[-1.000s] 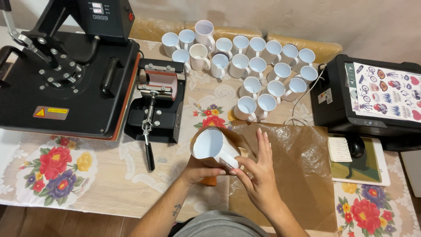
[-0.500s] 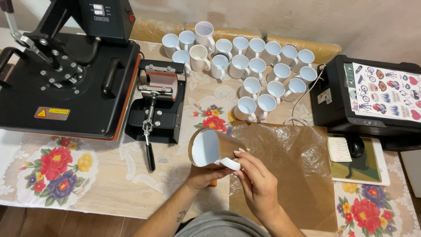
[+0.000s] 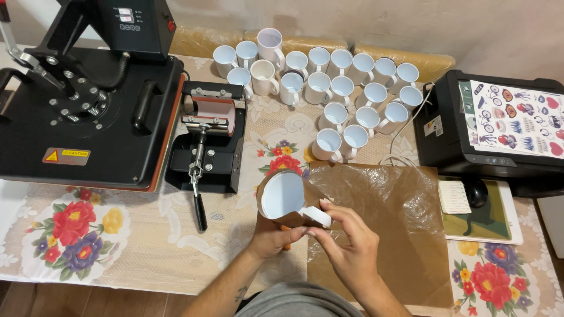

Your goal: Preparing ceramic mugs for sublimation printing by applying printed designs and heat-resistant tape

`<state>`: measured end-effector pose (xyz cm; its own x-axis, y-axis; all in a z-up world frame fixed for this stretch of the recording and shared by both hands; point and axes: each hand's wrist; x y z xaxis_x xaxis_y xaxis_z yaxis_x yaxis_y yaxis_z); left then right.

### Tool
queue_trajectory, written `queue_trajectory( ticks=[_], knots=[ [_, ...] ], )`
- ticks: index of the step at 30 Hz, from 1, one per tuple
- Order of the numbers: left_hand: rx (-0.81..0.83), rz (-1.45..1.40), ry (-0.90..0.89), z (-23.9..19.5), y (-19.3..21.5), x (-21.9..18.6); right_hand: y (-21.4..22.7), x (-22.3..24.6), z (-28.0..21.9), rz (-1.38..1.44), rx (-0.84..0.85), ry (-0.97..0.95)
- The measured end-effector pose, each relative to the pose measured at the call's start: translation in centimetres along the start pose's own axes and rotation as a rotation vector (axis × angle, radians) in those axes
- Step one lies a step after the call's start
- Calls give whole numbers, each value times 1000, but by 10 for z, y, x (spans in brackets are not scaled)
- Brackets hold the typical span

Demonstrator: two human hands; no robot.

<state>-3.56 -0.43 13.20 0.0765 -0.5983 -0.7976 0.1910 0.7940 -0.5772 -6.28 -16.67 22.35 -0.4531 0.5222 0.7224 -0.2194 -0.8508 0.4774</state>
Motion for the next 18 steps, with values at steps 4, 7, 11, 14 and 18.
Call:
queue_trajectory(
  ticks=[4,7,11,14,18],
  knots=[
    [-14,82,-1,1,0,2,2,-4,2,85,-28,-56],
    [-37,376,-296,10,-6,-18,7,-5,7,70,-32,27],
    [184,858,-596,16,14,-33,16,-7,19,-258,-43,307],
    [353,1362,-740,16,13,-43,18,-8,23,-368,-4,417],
    [539,1634,-740,18,-4,-57,15,-6,21,-453,68,480]
  ],
)
Point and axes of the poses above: each hand's wrist, its own z-axis towards the middle knuckle, its own y-axis out of the back of the hand, x = y × z, and after that the axes turned 3 degrees about -y, right-handed
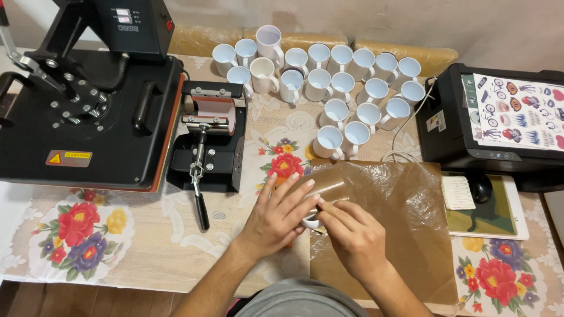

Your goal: Preparing ceramic mugs for sublimation printing by applying printed designs and heat-resistant tape

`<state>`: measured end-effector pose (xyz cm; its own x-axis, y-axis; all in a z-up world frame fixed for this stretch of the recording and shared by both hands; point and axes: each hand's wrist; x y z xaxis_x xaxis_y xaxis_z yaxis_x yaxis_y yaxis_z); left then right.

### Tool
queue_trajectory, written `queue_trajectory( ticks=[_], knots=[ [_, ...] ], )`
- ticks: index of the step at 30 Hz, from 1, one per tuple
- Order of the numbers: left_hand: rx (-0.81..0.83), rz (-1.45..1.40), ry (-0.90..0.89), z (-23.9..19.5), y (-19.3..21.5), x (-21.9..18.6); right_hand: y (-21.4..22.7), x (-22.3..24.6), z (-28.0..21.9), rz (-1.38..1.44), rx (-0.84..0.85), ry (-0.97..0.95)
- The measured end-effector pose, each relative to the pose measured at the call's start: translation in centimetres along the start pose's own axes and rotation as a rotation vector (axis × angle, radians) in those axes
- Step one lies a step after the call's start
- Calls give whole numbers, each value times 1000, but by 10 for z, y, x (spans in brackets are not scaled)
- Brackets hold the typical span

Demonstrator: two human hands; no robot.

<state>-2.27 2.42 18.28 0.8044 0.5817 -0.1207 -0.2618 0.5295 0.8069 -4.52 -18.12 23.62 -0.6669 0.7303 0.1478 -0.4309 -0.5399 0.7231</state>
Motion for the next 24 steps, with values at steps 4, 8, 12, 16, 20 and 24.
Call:
queue_trajectory(
  ticks=[4,8,12,16,20,24],
  knots=[
    [-83,-155,31,1,-3,-3,-3,-5,-3,2,27,-30],
    [-197,-276,62,-2,-6,-1,-1,-18,-10,175,11,-148],
    [-277,-392,104,-2,4,-1,14,-33,-16,303,-23,-323],
    [-310,-413,126,-5,0,0,21,-40,-16,275,41,-276],
    [-277,-419,75,-5,-2,0,23,-28,-3,179,212,1],
    [-195,-380,4,-6,-3,-1,16,-22,2,92,282,133]
  ],
)
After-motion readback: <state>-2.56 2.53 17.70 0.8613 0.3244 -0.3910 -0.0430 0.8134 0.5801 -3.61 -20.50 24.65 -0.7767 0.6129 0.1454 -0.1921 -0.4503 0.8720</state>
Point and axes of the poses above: each hand's wrist, its own z-axis towards the middle knuckle, its own y-axis out of the back of the hand, x = y × z, and after that the axes turned 3 degrees about -y, right-handed
